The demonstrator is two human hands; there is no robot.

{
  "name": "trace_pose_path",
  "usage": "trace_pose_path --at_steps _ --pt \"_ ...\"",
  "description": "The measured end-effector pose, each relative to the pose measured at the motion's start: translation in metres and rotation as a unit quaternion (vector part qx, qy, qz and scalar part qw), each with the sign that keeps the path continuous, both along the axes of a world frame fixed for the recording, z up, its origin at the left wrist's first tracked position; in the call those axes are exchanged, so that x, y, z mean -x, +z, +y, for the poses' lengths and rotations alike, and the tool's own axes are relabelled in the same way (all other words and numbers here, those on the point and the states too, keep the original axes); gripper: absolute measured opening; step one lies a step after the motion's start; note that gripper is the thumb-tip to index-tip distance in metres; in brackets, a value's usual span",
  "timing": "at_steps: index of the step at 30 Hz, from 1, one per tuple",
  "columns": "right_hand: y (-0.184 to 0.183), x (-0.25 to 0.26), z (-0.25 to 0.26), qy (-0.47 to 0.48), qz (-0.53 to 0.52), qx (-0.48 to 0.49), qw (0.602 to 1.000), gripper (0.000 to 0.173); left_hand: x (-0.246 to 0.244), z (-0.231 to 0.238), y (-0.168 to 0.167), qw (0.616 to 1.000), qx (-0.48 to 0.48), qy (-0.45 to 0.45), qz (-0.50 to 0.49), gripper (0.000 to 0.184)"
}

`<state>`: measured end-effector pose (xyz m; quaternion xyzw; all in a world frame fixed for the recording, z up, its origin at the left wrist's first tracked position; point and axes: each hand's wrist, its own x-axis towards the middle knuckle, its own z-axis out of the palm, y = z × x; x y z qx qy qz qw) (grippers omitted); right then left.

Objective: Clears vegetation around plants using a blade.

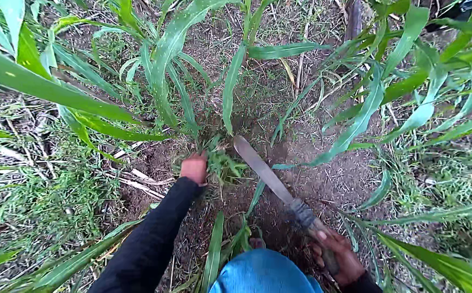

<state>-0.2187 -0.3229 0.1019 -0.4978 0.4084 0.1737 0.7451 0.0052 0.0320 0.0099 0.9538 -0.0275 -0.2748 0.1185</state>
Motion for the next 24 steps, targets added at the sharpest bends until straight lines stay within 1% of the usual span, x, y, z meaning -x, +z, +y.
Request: trace_pose_path --at_steps 1,2,5,6,7,8,10,12,13,14,15,17,18,19,20,21,22,23,24 --pt "-0.003 -0.009 0.002 0.009 -0.001 -0.012 1.000 0.030 0.017 0.013 0.002 1.000 0.005 0.011 0.020 0.057" --pt "-0.009 -0.026 0.008 0.031 -0.003 -0.021 0.999 0.032 0.037 0.025 0.003 1.000 0.023 0.019 -0.003 0.056" --pt "-0.023 -0.107 0.052 0.124 0.008 0.005 0.992 0.037 0.085 0.037 -0.005 0.983 0.101 0.017 -0.154 0.046" --pt "-0.027 -0.134 0.072 0.142 0.019 0.022 0.990 0.038 0.093 0.034 -0.007 0.979 0.106 0.015 -0.173 0.047" --pt "-0.032 -0.153 0.088 0.152 0.025 0.035 0.987 0.038 0.099 0.031 -0.006 0.981 0.101 0.017 -0.167 0.051" --pt "-0.037 -0.164 0.098 0.164 0.025 0.047 0.985 0.039 0.102 0.028 -0.006 0.981 0.094 0.014 -0.168 0.052" --pt "-0.041 -0.168 0.102 0.222 0.021 0.075 0.972 0.043 0.104 0.025 -0.001 0.988 0.081 0.005 -0.131 0.050" --pt "-0.040 -0.177 0.100 0.301 0.015 0.087 0.949 0.054 0.093 0.020 0.007 0.998 0.056 0.002 -0.035 0.053" --pt "-0.040 -0.184 0.101 0.321 0.010 0.068 0.944 0.058 0.083 0.019 0.009 0.999 0.030 -0.010 0.019 0.056" --pt "-0.041 -0.192 0.103 0.330 0.008 0.026 0.944 0.061 0.073 0.018 0.009 0.998 -0.005 -0.024 0.065 0.055" --pt "-0.044 -0.199 0.104 0.330 0.004 -0.028 0.944 0.059 0.064 0.016 0.009 0.994 -0.041 -0.034 0.098 0.048" --pt "-0.052 -0.206 0.109 0.331 -0.007 -0.108 0.938 0.049 0.051 0.011 0.011 0.986 -0.079 -0.040 0.139 0.043" --pt "-0.052 -0.205 0.116 0.333 -0.004 -0.114 0.936 0.043 0.049 0.010 0.012 0.986 -0.084 -0.037 0.141 0.043" --pt "-0.046 -0.202 0.125 0.337 -0.003 -0.085 0.938 0.042 0.050 0.010 0.012 0.987 -0.082 -0.027 0.135 0.042" --pt "-0.037 -0.197 0.134 0.358 -0.008 -0.021 0.933 0.046 0.052 0.011 0.010 0.990 -0.075 -0.015 0.121 0.041" --pt "-0.027 -0.192 0.139 0.408 -0.019 0.076 0.910 0.057 0.055 0.012 0.007 0.992 -0.065 -0.008 0.105 0.041" --pt "-0.018 -0.188 0.138 0.478 -0.023 0.189 0.857 0.068 0.057 0.014 0.004 0.994 -0.058 -0.005 0.090 0.041" --pt "-0.011 -0.184 0.132 0.544 -0.010 0.290 0.787 0.076 0.059 0.015 0.001 0.996 -0.052 -0.005 0.078 0.039" --pt "-0.008 -0.178 0.121 0.586 0.005 0.357 0.728 0.080 0.060 0.017 -0.002 0.997 -0.044 -0.006 0.069 0.037"
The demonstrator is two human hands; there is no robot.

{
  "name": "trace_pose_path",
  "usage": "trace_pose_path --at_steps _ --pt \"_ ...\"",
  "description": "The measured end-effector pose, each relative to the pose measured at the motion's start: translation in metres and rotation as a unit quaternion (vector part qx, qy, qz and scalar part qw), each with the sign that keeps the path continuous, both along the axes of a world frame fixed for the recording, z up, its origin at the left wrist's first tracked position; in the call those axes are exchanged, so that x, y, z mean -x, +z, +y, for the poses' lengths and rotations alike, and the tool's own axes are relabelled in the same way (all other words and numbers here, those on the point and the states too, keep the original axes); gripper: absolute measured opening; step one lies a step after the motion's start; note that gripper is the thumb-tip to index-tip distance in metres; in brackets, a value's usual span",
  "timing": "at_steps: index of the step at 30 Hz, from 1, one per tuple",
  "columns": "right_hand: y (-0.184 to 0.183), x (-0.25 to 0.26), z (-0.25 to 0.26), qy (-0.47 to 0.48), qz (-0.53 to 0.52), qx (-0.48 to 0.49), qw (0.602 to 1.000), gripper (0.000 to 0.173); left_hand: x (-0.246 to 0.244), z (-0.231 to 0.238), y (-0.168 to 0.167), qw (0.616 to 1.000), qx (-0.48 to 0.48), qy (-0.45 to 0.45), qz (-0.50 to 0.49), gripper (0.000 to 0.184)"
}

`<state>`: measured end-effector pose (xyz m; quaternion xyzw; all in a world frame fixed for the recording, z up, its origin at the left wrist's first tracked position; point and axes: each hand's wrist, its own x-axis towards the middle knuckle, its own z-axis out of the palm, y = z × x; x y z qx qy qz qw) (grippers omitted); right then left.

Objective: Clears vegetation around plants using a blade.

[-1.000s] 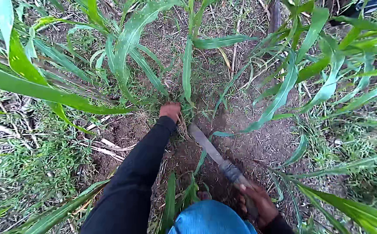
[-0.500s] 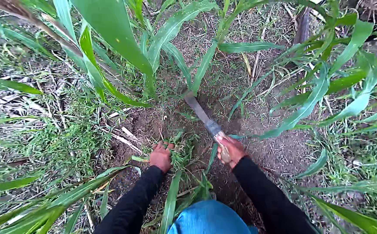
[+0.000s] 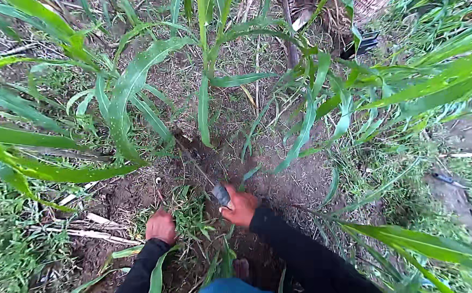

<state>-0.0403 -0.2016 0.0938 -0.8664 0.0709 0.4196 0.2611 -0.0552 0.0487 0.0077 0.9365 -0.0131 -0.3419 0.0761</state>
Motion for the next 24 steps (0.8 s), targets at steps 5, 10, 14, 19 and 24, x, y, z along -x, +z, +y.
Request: trace_pose_path --at_steps 5,10,14,19,24 --pt "-0.034 0.047 -0.084 -0.100 -0.062 0.035 0.992 0.066 0.007 0.008 -0.012 0.998 0.029 -0.001 -0.048 0.030" --pt "-0.044 0.122 -0.103 -0.527 -0.075 -0.223 0.816 0.050 0.015 0.011 -0.026 0.993 0.054 0.014 -0.108 0.025" --pt "-0.050 0.111 -0.084 -0.772 -0.143 -0.219 0.579 0.033 0.017 0.011 -0.029 0.990 0.052 0.018 -0.130 0.024" --pt "-0.054 0.121 -0.060 -0.619 -0.039 -0.067 0.782 0.059 0.019 0.010 -0.030 0.991 0.041 0.011 -0.127 0.021" --pt "-0.037 0.151 -0.096 -0.555 -0.006 -0.056 0.830 0.062 0.016 0.010 -0.022 0.993 0.048 0.009 -0.104 0.026"
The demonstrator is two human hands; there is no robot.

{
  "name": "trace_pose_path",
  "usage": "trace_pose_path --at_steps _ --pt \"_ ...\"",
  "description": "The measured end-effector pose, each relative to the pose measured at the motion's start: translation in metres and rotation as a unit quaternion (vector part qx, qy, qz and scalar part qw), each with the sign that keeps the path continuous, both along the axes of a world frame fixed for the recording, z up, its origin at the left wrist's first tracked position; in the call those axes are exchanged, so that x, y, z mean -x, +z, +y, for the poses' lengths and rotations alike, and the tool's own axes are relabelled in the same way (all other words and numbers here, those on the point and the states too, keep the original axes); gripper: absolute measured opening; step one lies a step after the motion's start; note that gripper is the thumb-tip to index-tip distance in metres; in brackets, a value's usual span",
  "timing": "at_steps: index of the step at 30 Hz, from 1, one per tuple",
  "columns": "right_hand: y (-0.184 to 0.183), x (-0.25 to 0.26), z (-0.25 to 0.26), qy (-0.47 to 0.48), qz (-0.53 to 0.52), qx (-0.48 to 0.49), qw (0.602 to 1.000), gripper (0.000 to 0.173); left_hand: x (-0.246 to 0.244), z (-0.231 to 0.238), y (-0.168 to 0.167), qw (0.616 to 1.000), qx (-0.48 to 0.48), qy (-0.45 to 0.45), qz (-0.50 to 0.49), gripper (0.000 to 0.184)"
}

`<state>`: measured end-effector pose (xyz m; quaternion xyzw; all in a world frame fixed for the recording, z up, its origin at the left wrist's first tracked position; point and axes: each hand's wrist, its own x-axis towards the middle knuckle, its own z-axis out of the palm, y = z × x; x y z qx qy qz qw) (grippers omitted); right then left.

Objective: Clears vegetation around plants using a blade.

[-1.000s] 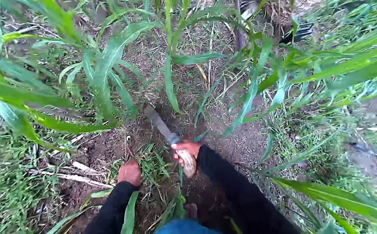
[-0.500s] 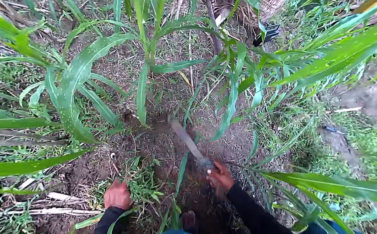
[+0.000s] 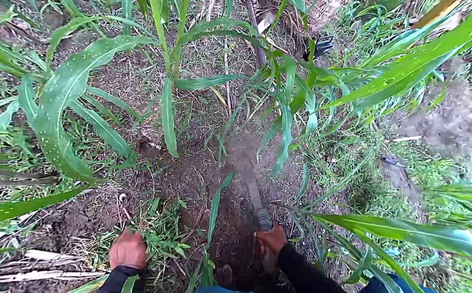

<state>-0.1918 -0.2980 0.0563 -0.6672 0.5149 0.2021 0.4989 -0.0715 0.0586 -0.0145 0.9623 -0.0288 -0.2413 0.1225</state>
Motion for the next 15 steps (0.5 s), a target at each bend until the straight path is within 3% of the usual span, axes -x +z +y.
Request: trace_pose_path --at_steps 3,5,6,8,9,11,13,15 --pt "-0.013 -0.032 -0.001 -0.227 -0.132 -0.048 0.964 0.020 -0.004 -0.003 0.008 0.999 0.008 0.015 0.036 0.029" --pt "-0.022 -0.062 0.015 -0.280 -0.147 -0.074 0.946 0.008 -0.003 -0.004 0.008 0.999 0.003 0.009 0.032 0.028" --pt "-0.026 -0.067 0.023 -0.223 -0.121 -0.062 0.965 0.012 -0.004 -0.003 0.006 0.999 -0.004 0.002 0.035 0.028" --pt "-0.027 -0.052 0.035 -0.011 -0.020 -0.019 1.000 0.053 -0.005 0.001 0.001 0.999 -0.012 -0.009 0.032 0.029" --pt "-0.022 -0.040 0.033 0.084 0.032 0.003 0.996 0.066 -0.003 0.001 -0.001 0.999 -0.017 -0.012 0.033 0.029" --pt "-0.012 -0.022 0.016 0.183 0.094 0.039 0.978 0.080 -0.002 -0.002 0.003 0.999 -0.019 -0.011 0.035 0.028" --pt "-0.013 -0.015 -0.003 0.164 0.074 0.056 0.982 0.075 -0.001 -0.002 0.005 1.000 -0.004 -0.006 0.014 0.025" --pt "-0.022 -0.026 -0.009 -0.006 -0.042 0.023 0.999 0.048 0.002 -0.004 0.004 1.000 0.000 0.001 0.011 0.023"
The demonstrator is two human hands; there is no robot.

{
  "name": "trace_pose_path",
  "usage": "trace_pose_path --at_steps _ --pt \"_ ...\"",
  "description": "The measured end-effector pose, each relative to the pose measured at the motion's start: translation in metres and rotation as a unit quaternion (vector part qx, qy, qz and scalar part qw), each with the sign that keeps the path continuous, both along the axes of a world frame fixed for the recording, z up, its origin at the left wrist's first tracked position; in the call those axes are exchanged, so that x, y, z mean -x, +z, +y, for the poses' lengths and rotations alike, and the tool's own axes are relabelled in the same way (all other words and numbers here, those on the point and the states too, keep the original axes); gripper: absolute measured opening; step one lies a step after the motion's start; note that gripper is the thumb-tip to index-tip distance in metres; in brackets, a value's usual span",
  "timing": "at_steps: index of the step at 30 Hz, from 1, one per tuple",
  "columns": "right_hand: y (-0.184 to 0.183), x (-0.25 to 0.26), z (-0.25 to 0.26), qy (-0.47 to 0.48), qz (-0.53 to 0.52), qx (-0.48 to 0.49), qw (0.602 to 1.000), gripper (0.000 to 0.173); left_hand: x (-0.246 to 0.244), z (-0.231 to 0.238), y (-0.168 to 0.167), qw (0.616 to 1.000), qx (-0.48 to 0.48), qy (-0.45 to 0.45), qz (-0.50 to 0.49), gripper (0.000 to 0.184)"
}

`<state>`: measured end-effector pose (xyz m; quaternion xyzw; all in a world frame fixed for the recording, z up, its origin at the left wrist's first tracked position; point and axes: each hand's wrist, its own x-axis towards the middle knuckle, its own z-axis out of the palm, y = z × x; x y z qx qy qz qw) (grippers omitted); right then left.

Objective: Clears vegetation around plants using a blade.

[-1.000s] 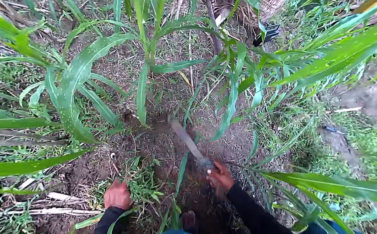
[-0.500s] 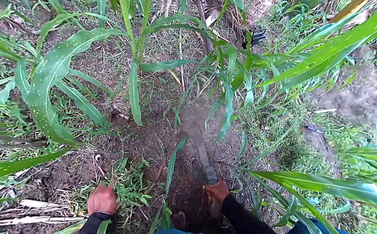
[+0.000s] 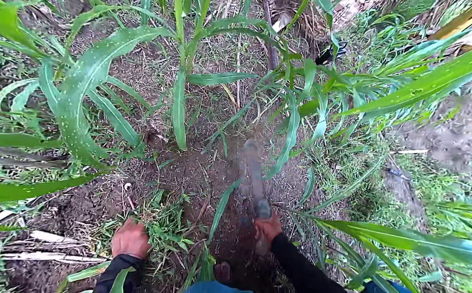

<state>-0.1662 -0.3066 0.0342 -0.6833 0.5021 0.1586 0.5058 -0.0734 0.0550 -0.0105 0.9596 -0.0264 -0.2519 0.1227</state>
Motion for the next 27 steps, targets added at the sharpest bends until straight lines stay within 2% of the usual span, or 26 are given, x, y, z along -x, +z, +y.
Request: trace_pose_path --at_steps 2,3,4,5,6,7,9,10,11,12,14,15,16,17,18,19,20,21,23,25,27 --pt "-0.007 -0.044 0.012 -0.212 -0.113 -0.081 0.967 0.008 0.000 0.001 -0.003 1.000 -0.003 -0.006 -0.016 0.023" --pt "-0.010 -0.066 0.020 -0.262 -0.133 -0.112 0.949 0.008 0.000 0.001 -0.003 1.000 -0.006 -0.011 -0.017 0.024" --pt "-0.012 -0.079 0.029 -0.248 -0.129 -0.114 0.953 0.006 0.000 0.002 -0.003 1.000 -0.004 -0.014 -0.018 0.024" --pt "-0.013 -0.081 0.037 -0.166 -0.096 -0.088 0.977 0.012 -0.002 0.002 -0.002 1.000 -0.005 -0.014 -0.010 0.025" --pt "-0.010 -0.072 0.042 -0.039 -0.037 -0.045 0.998 0.036 -0.002 0.003 -0.002 1.000 -0.006 -0.013 -0.002 0.026" --pt "-0.006 -0.061 0.040 0.091 0.028 -0.003 0.995 0.058 -0.003 0.003 -0.001 1.000 -0.009 -0.014 0.008 0.027" --pt "0.004 -0.042 0.020 0.280 0.128 0.056 0.950 0.086 -0.004 0.002 0.000 1.000 -0.009 -0.017 0.021 0.028" --pt "0.008 -0.035 0.010 0.319 0.147 0.070 0.934 0.090 -0.004 0.003 -0.002 1.000 -0.003 -0.017 0.012 0.027" --pt "0.010 -0.029 0.002 0.320 0.149 0.080 0.932 0.088 -0.004 0.003 -0.003 1.000 0.001 -0.017 0.003 0.026" --pt "0.012 -0.028 -0.002 0.280 0.130 0.083 0.947 0.082 -0.004 0.004 -0.003 1.000 0.003 -0.017 0.007 0.027" --pt "0.006 -0.038 -0.001 0.093 0.032 0.060 0.993 0.057 -0.002 0.006 -0.005 1.000 0.013 -0.018 -0.006 0.029" --pt "-0.001 -0.053 0.005 -0.031 -0.035 0.022 0.999 0.041 -0.001 0.006 -0.005 1.000 0.022 -0.015 -0.016 0.029" --pt "-0.006 -0.070 0.012 -0.139 -0.088 -0.018 0.986 0.024 -0.001 0.006 -0.004 0.999 0.030 -0.011 -0.011 0.031" --pt "-0.007 -0.088 0.019 -0.198 -0.111 -0.055 0.972 0.015 -0.002 0.006 -0.003 0.999 0.034 -0.010 -0.014 0.032" --pt "-0.008 -0.101 0.026 -0.188 -0.112 -0.066 0.974 0.013 -0.003 0.005 -0.002 0.999 0.033 -0.012 -0.019 0.032" --pt "-0.009 -0.105 0.030 -0.109 -0.086 -0.049 0.989 0.021 -0.004 0.005 -0.001 0.999 0.029 -0.014 -0.019 0.032" --pt "-0.007 -0.103 0.031 0.014 -0.031 -0.021 0.999 0.039 -0.004 0.005 -0.001 0.999 0.024 -0.016 -0.016 0.032" --pt "-0.004 -0.099 0.029 0.116 0.022 0.002 0.993 0.055 -0.004 0.005 -0.001 0.999 0.027 -0.016 -0.019 0.032" --pt "0.003 -0.088 0.011 0.219 0.078 0.047 0.971 0.073 -0.001 0.004 -0.003 0.998 0.041 -0.013 -0.033 0.032" --pt "0.007 -0.081 -0.011 0.220 0.074 0.071 0.970 0.073 -0.003 0.005 -0.003 0.998 0.048 -0.010 -0.038 0.033" --pt "0.003 -0.080 -0.020 0.104 0.019 0.051 0.993 0.053 -0.001 0.005 -0.004 0.997 0.058 -0.011 -0.052 0.036"
